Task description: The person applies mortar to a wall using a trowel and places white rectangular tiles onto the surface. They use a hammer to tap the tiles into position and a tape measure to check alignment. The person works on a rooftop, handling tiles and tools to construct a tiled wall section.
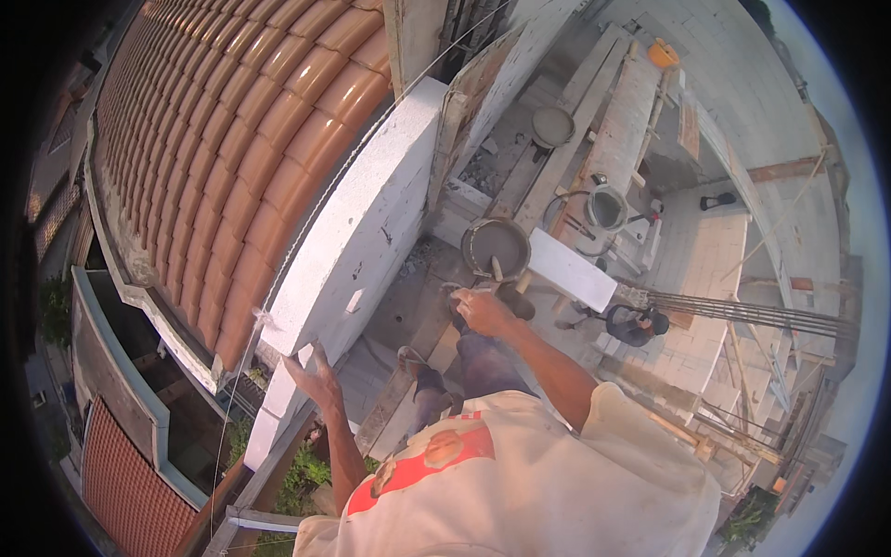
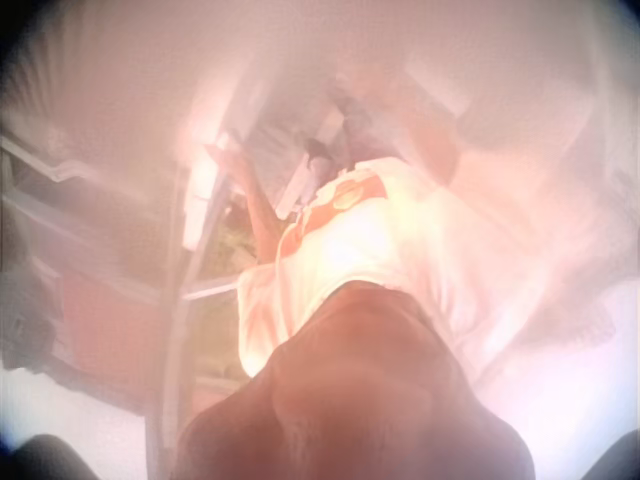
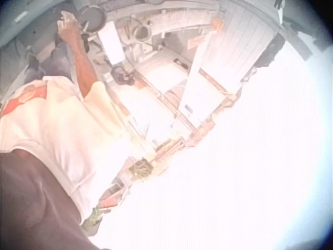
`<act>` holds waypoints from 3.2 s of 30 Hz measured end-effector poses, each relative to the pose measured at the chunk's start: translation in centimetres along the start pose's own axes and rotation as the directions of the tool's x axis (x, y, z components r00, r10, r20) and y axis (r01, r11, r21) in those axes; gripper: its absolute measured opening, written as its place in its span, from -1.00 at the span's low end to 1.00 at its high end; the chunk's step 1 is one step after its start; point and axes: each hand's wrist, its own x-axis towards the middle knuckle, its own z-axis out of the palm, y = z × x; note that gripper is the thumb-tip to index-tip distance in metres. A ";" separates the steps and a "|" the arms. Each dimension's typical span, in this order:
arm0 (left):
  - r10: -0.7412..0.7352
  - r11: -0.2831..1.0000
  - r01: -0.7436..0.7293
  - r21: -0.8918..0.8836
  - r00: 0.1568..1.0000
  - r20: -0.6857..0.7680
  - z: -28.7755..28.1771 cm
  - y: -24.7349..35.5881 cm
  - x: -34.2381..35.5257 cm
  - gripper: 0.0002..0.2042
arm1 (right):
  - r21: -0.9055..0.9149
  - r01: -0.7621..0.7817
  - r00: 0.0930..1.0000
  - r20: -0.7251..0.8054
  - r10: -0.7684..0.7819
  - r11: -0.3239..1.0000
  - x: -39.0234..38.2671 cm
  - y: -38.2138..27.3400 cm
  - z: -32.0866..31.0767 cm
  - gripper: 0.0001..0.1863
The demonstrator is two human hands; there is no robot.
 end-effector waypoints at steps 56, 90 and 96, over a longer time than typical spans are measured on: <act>-0.515 0.850 0.416 0.323 0.531 0.673 8.9 -8.3 -16.0 -0.52 | -0.544 0.223 0.088 -0.815 -0.572 0.809 7.3 -11.3 -57.7 -0.57; 0.518 0.844 -0.202 -0.497 0.545 0.659 15.0 23.0 -7.7 -0.30 | 0.932 0.263 0.956 -0.287 0.065 0.249 -5.6 -5.3 -27.6 -0.82; 0.311 0.862 0.243 -0.445 0.440 0.842 15.1 25.0 -9.0 -0.28 | 0.939 0.142 0.989 -0.149 -0.001 0.314 -7.3 -8.7 -17.2 -0.79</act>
